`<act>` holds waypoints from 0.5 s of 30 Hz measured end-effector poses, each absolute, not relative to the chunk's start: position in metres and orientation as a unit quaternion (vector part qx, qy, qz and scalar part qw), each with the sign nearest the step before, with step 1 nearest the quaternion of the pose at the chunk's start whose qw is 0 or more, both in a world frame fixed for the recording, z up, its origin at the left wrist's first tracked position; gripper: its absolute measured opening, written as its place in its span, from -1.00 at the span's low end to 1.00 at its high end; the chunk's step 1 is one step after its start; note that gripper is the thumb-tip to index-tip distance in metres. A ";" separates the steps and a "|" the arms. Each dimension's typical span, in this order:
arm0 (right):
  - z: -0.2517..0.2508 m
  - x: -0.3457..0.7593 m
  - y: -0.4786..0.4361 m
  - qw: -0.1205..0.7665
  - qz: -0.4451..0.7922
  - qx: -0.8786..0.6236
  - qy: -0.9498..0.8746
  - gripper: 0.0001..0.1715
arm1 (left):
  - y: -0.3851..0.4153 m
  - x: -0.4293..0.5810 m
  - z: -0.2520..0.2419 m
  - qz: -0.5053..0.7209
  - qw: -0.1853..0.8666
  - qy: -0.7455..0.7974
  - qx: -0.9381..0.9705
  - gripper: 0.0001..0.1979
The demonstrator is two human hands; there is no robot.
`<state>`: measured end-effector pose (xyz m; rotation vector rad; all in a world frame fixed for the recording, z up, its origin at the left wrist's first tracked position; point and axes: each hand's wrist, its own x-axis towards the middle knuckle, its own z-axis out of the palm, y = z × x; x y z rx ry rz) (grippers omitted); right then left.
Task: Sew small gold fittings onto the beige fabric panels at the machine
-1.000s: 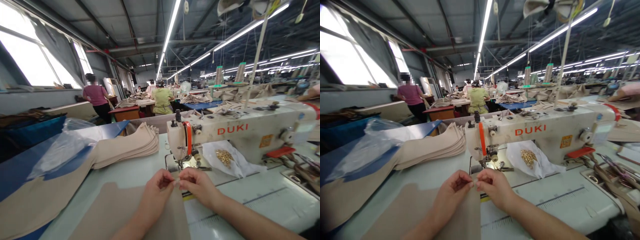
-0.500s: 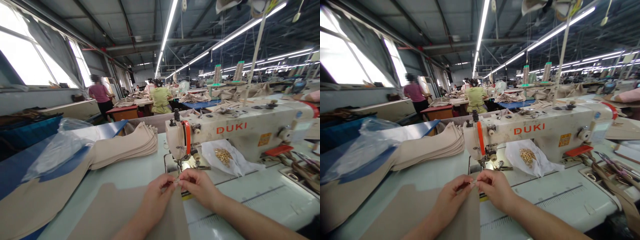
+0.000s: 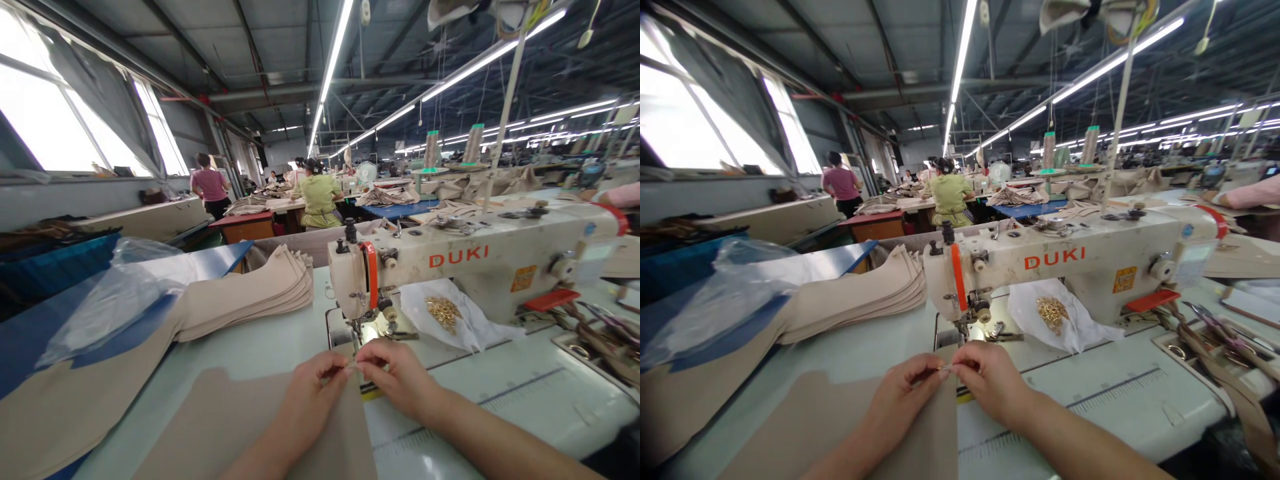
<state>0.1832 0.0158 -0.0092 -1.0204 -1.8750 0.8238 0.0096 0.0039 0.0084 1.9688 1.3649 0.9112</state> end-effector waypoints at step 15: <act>-0.010 0.187 0.030 0.418 0.486 -0.482 -0.598 -0.90 | -0.004 -0.030 -0.002 0.128 0.071 0.489 0.860 -0.51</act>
